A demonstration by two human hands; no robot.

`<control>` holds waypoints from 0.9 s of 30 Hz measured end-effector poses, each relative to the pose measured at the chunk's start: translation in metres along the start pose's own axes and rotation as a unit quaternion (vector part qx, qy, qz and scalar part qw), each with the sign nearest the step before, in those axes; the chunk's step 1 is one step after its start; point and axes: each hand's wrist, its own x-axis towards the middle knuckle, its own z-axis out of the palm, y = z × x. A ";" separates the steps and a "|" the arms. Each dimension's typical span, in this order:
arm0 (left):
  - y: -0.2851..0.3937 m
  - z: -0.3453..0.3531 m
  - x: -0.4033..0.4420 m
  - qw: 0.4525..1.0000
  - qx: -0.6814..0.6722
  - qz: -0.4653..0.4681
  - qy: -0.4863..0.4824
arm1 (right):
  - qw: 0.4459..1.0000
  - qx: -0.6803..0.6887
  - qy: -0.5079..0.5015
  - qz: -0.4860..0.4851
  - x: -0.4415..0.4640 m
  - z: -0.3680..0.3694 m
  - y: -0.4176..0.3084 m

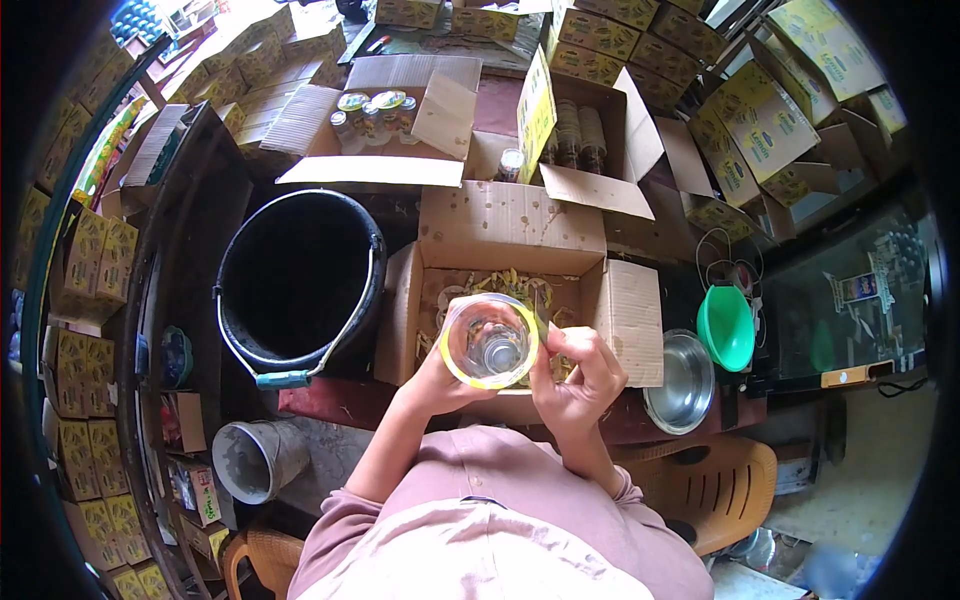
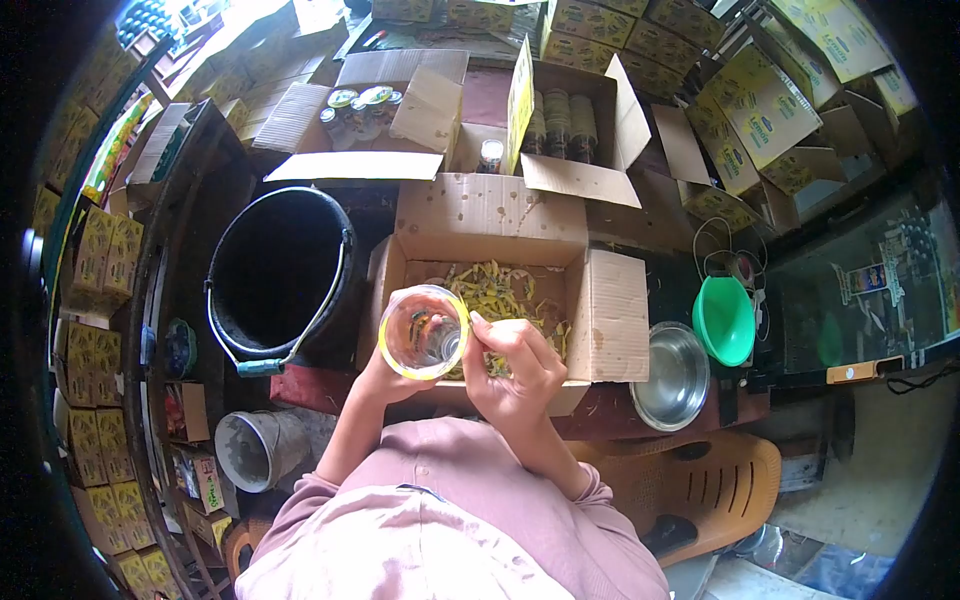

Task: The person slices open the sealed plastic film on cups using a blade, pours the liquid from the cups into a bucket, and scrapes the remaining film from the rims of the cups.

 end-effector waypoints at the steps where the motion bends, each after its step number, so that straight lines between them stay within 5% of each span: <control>1: 0.001 0.000 0.000 1.000 -0.012 -0.009 0.007 | 1.000 0.011 0.001 0.014 -0.001 0.000 0.000; 19: 0.002 -0.003 -0.001 0.997 -0.022 -0.006 -0.069 | 1.000 0.005 -0.010 -0.004 -0.001 -0.006 0.001; 27: -0.008 0.003 -0.002 0.963 -0.261 -0.069 -0.026 | 0.995 0.065 0.003 0.069 -0.003 -0.005 0.001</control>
